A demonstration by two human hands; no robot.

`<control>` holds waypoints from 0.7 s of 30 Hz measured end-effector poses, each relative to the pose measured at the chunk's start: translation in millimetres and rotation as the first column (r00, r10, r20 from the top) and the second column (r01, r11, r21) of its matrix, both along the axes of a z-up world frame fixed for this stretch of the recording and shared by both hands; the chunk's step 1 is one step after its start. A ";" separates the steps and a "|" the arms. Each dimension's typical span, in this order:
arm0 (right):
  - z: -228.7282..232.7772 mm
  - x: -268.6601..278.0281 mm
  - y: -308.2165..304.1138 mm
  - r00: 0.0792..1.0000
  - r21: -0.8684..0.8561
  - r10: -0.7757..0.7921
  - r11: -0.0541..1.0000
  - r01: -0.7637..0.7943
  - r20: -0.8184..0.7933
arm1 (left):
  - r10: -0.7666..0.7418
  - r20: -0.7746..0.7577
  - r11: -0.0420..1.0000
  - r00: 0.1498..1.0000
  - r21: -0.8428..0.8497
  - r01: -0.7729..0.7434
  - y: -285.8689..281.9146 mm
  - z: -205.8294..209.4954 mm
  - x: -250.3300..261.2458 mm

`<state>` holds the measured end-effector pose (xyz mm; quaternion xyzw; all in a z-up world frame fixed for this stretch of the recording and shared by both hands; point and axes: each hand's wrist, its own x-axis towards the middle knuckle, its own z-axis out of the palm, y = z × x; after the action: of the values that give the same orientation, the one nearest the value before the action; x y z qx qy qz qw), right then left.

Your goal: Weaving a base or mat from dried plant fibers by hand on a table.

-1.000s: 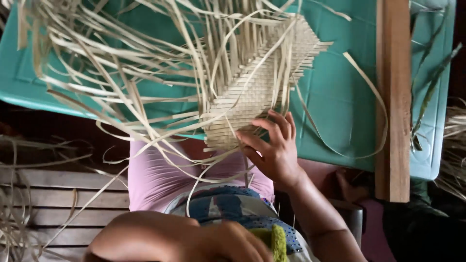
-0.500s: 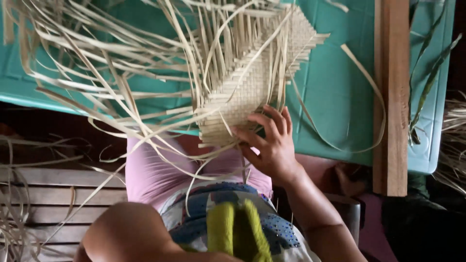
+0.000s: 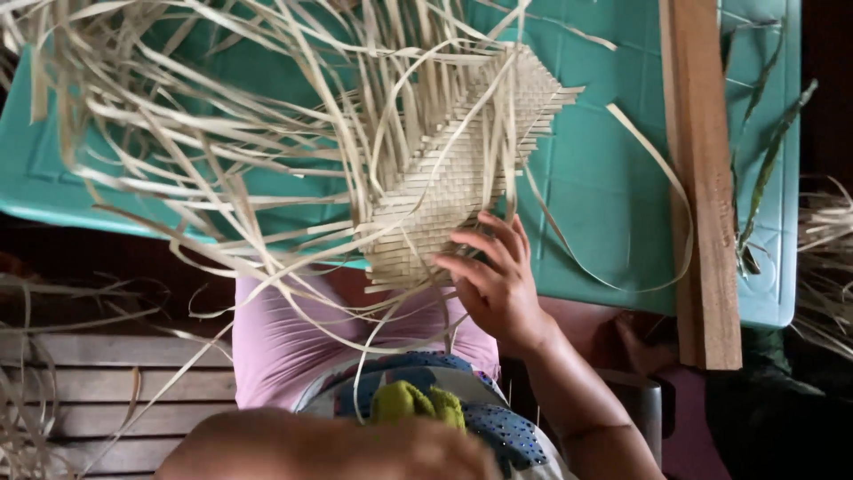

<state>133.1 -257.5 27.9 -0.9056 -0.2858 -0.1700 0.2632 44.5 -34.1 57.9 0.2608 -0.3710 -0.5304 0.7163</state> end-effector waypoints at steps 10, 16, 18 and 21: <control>5.4 4.8 -0.2 0.999 0.052 0.039 0.998 -0.039 -0.007 | 0.023 -0.101 0.868 0.995 0.496 0.030 -43.1 33.9 -23.0; 26.5 2.6 -8.4 0.992 0.067 0.078 0.995 -0.071 -0.103 | 0.212 0.071 0.543 0.975 0.821 -0.178 58.8 233.1 62.1; 35.2 8.7 -13.2 0.989 0.062 0.104 0.993 -0.097 -0.107 | 0.251 0.149 0.399 0.956 0.884 -0.243 90.7 167.4 39.8; 52.4 14.0 -27.8 0.984 0.023 0.134 0.991 -0.132 -0.121 | 0.260 0.278 0.188 0.925 0.925 -0.331 164.0 -82.3 9.7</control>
<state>147.1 -285.3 80.3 -0.8912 -0.3279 -0.0983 0.2975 54.2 129.9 -24.4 0.7227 0.0654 -0.4890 0.4841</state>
